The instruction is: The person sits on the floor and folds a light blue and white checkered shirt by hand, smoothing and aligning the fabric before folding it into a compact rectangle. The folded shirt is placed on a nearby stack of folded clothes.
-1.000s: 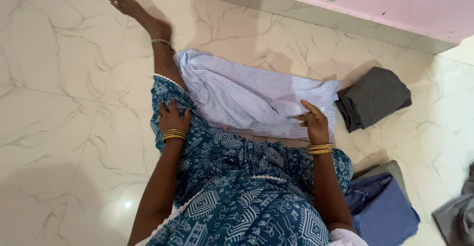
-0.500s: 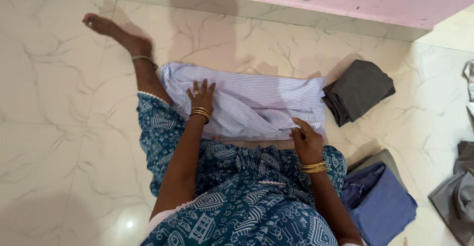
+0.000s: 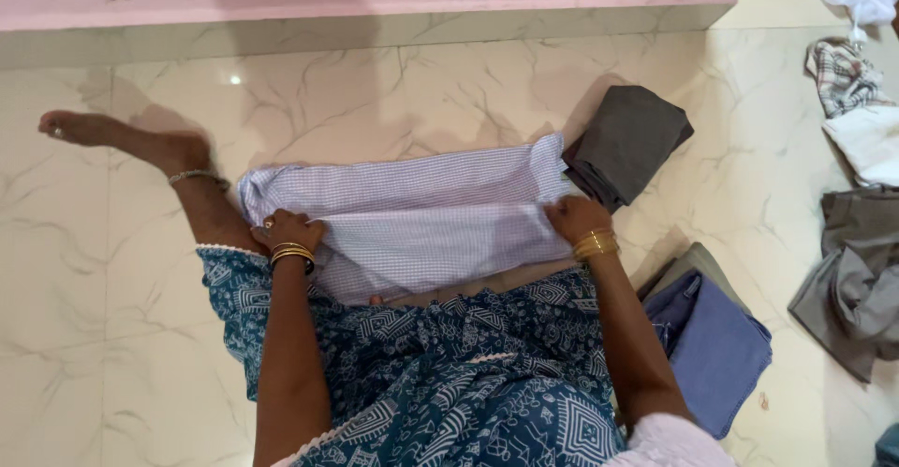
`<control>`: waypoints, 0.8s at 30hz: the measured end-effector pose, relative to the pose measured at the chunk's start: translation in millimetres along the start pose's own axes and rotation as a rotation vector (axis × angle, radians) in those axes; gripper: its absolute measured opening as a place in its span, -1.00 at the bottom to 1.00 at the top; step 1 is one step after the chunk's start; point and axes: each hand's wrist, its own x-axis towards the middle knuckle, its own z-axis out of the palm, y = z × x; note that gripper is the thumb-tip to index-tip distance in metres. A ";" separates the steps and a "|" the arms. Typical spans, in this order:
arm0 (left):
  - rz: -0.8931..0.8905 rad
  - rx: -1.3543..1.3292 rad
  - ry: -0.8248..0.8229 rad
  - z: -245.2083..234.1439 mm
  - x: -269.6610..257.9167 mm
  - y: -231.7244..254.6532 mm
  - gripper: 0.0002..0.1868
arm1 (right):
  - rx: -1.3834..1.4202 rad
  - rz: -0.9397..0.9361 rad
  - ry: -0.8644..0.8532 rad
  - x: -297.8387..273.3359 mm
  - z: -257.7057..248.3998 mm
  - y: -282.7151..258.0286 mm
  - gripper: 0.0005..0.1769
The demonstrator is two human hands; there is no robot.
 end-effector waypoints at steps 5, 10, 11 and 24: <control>-0.289 -0.103 0.243 8.9 0.0 20.6 -0.48 | -0.035 0.230 0.028 86.5 94.5 4.3 -0.15; -0.049 -0.033 0.584 33.5 -33.1 68.5 -0.54 | -0.230 0.008 0.149 49.7 187.9 -40.0 -0.23; 0.018 -0.009 0.620 38.7 -42.7 83.0 -0.60 | -0.236 -0.057 0.152 38.0 200.3 -50.5 -0.33; 0.067 -0.034 -0.199 23.6 -94.9 107.9 0.26 | 0.309 0.980 -0.037 68.3 142.4 25.2 0.60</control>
